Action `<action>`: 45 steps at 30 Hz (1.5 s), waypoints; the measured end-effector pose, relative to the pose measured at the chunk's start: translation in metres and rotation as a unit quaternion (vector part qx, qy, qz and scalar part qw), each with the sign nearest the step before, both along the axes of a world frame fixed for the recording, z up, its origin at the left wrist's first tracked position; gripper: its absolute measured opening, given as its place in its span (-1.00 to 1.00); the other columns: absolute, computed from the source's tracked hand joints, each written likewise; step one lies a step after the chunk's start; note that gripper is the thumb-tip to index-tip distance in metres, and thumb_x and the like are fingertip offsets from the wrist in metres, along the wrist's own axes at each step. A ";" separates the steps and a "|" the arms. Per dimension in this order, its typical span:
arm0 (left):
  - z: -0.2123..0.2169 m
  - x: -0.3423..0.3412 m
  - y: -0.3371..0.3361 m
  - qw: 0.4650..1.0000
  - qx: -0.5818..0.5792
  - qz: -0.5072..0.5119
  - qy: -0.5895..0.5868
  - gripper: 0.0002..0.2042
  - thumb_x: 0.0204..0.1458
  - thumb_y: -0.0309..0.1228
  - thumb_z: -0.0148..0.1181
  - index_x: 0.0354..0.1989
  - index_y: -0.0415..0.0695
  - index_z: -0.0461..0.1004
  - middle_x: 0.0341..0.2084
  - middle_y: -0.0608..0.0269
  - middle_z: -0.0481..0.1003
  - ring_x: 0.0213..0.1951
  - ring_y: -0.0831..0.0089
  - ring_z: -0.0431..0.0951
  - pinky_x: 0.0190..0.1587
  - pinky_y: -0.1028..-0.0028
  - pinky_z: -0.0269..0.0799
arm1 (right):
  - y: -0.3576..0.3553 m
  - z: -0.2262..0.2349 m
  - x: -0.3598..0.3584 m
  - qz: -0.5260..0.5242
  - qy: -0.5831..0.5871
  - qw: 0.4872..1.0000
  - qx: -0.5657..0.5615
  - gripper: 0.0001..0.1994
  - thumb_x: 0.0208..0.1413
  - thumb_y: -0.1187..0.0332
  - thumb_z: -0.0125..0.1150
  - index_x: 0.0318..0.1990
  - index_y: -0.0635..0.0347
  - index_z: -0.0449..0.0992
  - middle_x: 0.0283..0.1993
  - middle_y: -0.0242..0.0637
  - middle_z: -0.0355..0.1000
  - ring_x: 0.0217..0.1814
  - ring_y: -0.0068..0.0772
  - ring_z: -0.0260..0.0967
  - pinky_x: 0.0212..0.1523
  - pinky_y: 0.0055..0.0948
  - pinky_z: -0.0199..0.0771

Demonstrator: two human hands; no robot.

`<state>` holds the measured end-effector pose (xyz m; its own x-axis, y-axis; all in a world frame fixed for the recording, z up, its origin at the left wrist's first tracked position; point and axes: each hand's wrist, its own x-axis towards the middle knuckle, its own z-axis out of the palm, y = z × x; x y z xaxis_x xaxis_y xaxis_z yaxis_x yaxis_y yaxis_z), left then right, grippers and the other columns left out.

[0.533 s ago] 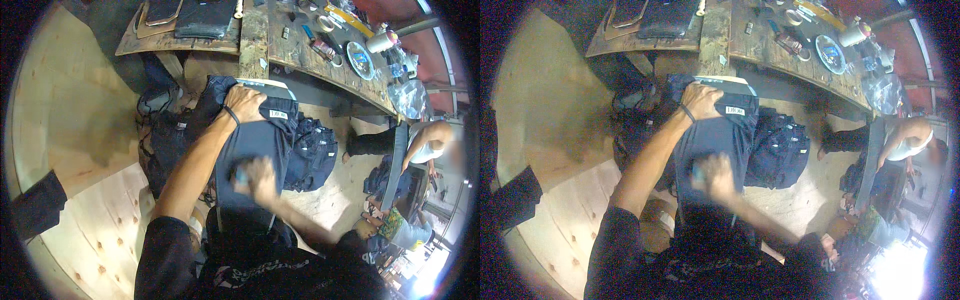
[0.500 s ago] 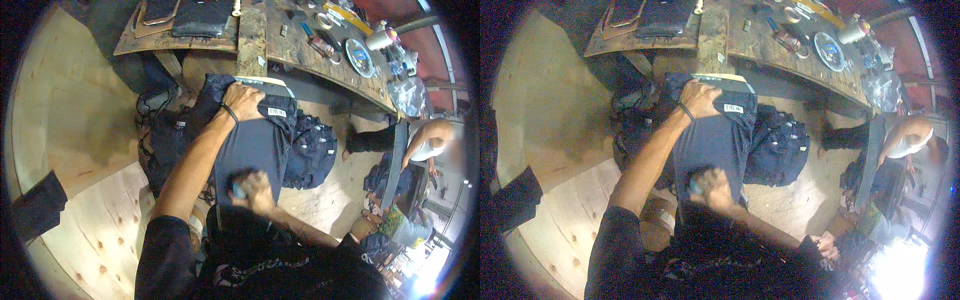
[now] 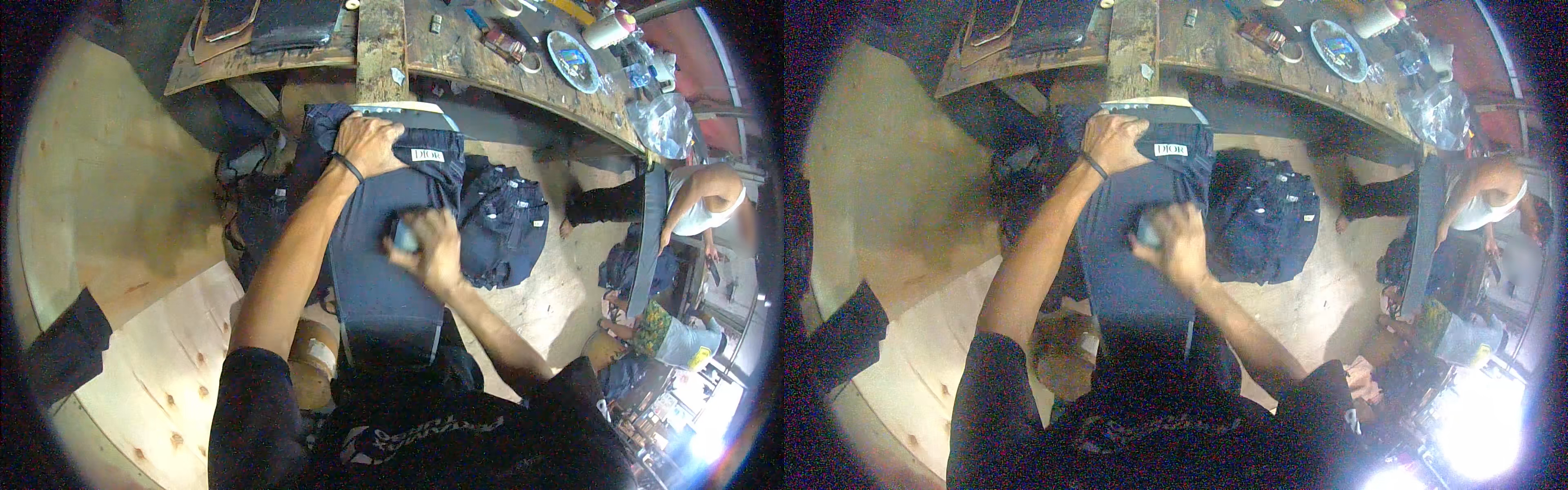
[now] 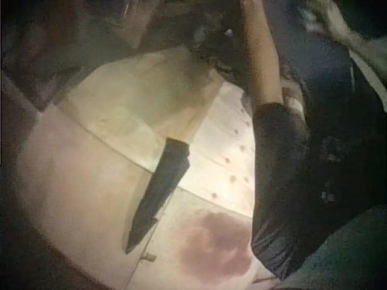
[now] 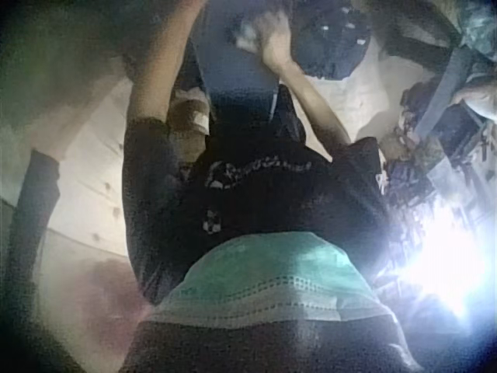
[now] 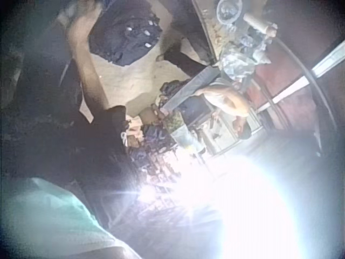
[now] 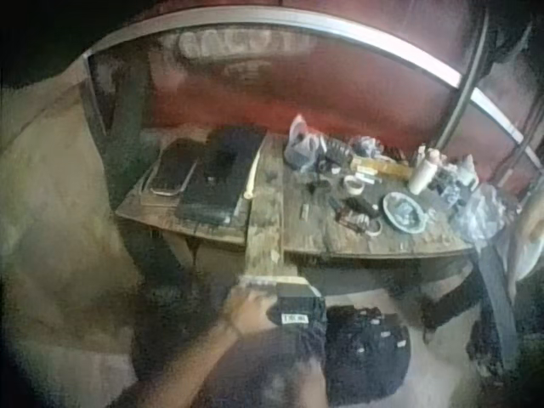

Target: The person uses a small handheld tool to rub and clean the surface of dark-colored pants laid on a board. They repeatedly flip and reposition the pants to treat different areas, including the front, back, and sides, while another person stands nearby.

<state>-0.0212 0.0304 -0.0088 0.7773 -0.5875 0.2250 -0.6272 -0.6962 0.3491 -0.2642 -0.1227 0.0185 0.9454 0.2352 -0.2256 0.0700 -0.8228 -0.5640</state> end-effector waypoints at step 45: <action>-0.049 -0.359 0.151 0.840 -0.262 0.430 0.205 -0.70 0.30 -0.42 0.10 0.11 -0.32 0.49 0.13 -0.22 0.49 0.12 -0.09 0.52 0.19 0.09 0.40 | 0.171 0.006 0.027 0.158 -0.155 0.959 0.175 -0.10 -0.05 -0.20 0.48 0.30 0.26 0.34 0.16 0.17 0.39 0.36 0.36 0.29 0.45 0.62 -0.16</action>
